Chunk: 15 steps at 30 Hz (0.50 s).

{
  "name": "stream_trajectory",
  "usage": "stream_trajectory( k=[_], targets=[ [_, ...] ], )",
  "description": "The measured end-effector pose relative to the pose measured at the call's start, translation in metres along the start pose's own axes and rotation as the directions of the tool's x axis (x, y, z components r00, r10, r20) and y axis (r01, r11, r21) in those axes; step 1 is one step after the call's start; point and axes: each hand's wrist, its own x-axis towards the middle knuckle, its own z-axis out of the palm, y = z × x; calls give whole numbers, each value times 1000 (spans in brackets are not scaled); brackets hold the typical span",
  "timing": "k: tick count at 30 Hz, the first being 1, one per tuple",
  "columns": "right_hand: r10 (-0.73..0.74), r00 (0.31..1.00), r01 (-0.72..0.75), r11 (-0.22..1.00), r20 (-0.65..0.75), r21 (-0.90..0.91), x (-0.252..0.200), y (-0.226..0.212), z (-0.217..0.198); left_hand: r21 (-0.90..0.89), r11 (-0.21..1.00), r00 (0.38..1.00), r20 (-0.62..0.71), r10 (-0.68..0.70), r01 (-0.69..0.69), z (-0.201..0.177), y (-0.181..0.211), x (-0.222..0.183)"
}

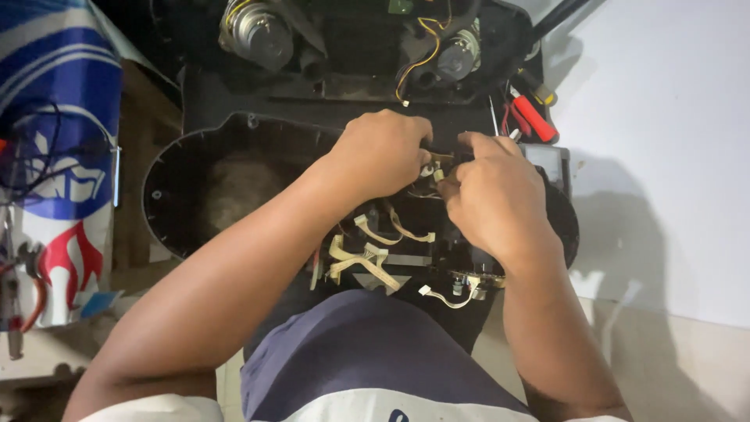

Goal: Adjusting internal wiring and repositioning a circuit board inside an electronic device housing.

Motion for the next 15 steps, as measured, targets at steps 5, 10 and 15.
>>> stream_trajectory(
  k=[5,10,15],
  targets=[
    [20,999,-19,1000,45,-6,10,-6,6,-14,1000,1000,-6,-10,10,8,-7,7],
    [61,994,-62,998,88,15,14,-14,11,-8,1000,1000,3,12,-12,5,-8,7],
    [62,988,-47,993,140,-107,6,-23,9,-23,999,999,-15,41,-41,6,-7,0]
  ],
)
